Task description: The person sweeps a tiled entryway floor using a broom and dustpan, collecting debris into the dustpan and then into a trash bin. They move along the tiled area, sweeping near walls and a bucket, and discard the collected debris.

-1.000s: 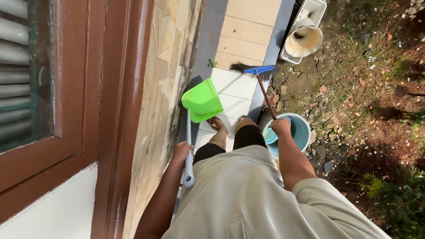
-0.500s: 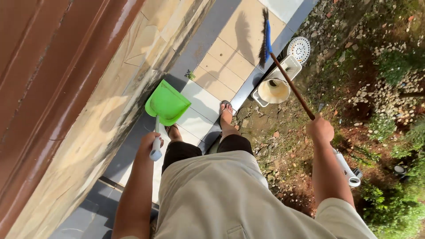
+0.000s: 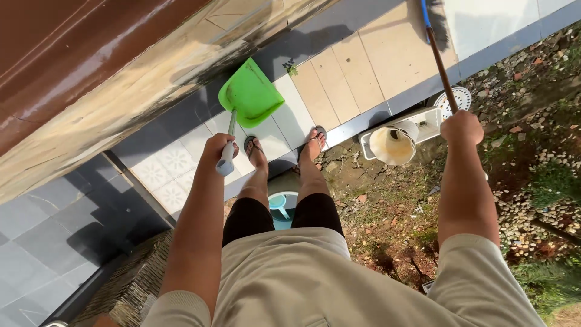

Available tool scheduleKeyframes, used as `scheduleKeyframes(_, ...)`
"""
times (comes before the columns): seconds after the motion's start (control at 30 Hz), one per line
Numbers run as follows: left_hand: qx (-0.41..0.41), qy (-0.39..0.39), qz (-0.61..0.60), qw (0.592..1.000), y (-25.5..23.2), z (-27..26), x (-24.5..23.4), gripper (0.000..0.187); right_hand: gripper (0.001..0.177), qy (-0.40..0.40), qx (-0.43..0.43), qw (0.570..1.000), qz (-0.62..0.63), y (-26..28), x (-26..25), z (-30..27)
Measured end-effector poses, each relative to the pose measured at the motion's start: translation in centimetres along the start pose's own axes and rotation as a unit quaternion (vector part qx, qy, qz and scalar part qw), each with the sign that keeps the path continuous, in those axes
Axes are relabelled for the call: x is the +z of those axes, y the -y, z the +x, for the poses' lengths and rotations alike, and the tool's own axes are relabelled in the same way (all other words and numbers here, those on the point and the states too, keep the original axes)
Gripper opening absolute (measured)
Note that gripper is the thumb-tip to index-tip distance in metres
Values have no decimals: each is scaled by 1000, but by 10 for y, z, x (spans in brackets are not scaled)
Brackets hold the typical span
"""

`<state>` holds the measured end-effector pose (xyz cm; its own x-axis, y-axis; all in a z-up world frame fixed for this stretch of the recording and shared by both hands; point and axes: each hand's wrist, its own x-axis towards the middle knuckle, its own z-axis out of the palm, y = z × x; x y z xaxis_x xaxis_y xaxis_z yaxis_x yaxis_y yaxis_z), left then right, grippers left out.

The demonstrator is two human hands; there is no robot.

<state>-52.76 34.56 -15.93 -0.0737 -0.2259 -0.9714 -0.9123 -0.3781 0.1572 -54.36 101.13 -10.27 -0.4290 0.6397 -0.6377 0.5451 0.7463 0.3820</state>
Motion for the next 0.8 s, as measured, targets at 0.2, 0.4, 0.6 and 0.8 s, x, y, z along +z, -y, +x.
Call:
scheduleKeyframes(0.2, 104, 32, 219, 970, 11, 91, -15, 42, 45, -8, -125, 985, -119, 80, 7, -119)
scheduleKeyframes(0.4, 249, 54, 576, 777, 2, 140, -38, 41, 46, 42, -142, 971, -188, 100, 45, -211)
scheduleKeyframes(0.6, 265, 61, 575, 771, -3, 126, -41, 44, 44, 104, -202, 962, -152, 101, 42, -320)
scheduleKeyframes(0.8, 283, 46, 577, 765, -4, 81, -34, 45, 45, 22, -131, 982, -130, -52, 109, -295)
